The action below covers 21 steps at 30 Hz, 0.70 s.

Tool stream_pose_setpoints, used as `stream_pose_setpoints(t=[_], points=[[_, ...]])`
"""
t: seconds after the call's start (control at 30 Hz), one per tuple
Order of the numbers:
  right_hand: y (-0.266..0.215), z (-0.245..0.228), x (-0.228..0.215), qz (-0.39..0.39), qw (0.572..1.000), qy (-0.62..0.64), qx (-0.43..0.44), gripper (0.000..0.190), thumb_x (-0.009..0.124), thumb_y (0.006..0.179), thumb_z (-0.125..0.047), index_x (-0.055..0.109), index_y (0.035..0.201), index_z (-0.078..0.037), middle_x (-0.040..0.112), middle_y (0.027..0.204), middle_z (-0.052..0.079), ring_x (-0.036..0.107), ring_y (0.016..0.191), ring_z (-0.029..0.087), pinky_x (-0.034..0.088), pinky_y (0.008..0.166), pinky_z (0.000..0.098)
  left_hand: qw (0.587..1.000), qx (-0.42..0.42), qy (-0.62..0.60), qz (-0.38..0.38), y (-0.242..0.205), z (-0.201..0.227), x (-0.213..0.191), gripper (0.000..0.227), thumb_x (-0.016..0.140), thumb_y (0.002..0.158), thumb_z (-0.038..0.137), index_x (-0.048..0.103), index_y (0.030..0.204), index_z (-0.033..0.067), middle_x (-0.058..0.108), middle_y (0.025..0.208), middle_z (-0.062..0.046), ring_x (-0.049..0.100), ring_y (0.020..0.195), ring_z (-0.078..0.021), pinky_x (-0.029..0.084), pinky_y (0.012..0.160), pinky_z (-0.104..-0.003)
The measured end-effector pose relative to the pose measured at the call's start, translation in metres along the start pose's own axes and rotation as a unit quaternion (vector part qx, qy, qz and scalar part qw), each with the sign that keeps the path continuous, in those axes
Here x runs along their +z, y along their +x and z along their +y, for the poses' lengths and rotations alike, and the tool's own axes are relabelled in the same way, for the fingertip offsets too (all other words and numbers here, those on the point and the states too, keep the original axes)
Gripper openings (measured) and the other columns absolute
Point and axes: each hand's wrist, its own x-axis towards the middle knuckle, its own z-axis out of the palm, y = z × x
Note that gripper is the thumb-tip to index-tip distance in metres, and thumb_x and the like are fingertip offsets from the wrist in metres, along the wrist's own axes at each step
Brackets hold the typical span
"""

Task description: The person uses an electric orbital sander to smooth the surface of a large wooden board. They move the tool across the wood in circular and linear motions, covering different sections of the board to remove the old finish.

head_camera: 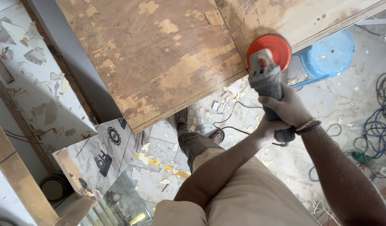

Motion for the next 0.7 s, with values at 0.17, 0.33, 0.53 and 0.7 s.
stream_pose_setpoints(t=[0.17, 0.33, 0.53, 0.7], points=[[0.01, -0.007, 0.008, -0.005, 1.0, -0.022, 0.001, 0.051, 0.077, 0.083, -0.034, 0.064, 0.118, 0.001, 0.074, 0.096, 0.013, 0.072, 0.087, 0.022, 0.058, 0.081, 0.0365, 0.999, 0.006, -0.031, -0.02, 0.002, 0.01, -0.015, 0.046, 0.073, 0.086, 0.004, 0.05, 0.125, -0.007, 0.065, 0.096, -0.015, 0.07, 0.077, -0.0248, 0.061, 0.061, -0.038], [0.014, -0.013, 0.007, -0.004, 1.0, -0.019, -0.008, 0.048, 0.078, 0.084, -0.033, 0.064, 0.114, 0.002, 0.074, 0.093, 0.012, 0.071, 0.084, 0.021, 0.058, 0.079, 0.0371, 0.999, 0.011, -0.052, -0.01, 0.009, 0.005, -0.022, 0.049, 0.072, 0.084, 0.001, 0.05, 0.127, -0.0041, 0.064, 0.101, -0.014, 0.07, 0.082, -0.0232, 0.061, 0.066, -0.037], [0.018, -0.022, 0.008, -0.004, 0.999, -0.01, 0.031, 0.048, 0.079, 0.083, -0.033, 0.065, 0.113, 0.002, 0.074, 0.091, 0.012, 0.072, 0.081, 0.021, 0.059, 0.076, 0.0357, 0.997, 0.014, -0.073, -0.009, 0.012, 0.009, -0.022, 0.047, 0.071, 0.084, 0.001, 0.051, 0.127, -0.0045, 0.065, 0.101, -0.014, 0.07, 0.084, -0.0234, 0.062, 0.067, -0.037], [0.019, -0.026, 0.007, 0.0, 1.0, -0.005, 0.014, 0.044, 0.078, 0.086, -0.028, 0.066, 0.116, 0.003, 0.074, 0.092, 0.011, 0.071, 0.08, 0.019, 0.059, 0.075, 0.0343, 0.998, 0.025, -0.048, -0.01, 0.019, 0.008, -0.026, 0.045, 0.07, 0.083, 0.0, 0.052, 0.125, -0.0051, 0.065, 0.099, -0.013, 0.071, 0.081, -0.0228, 0.062, 0.066, -0.035]])
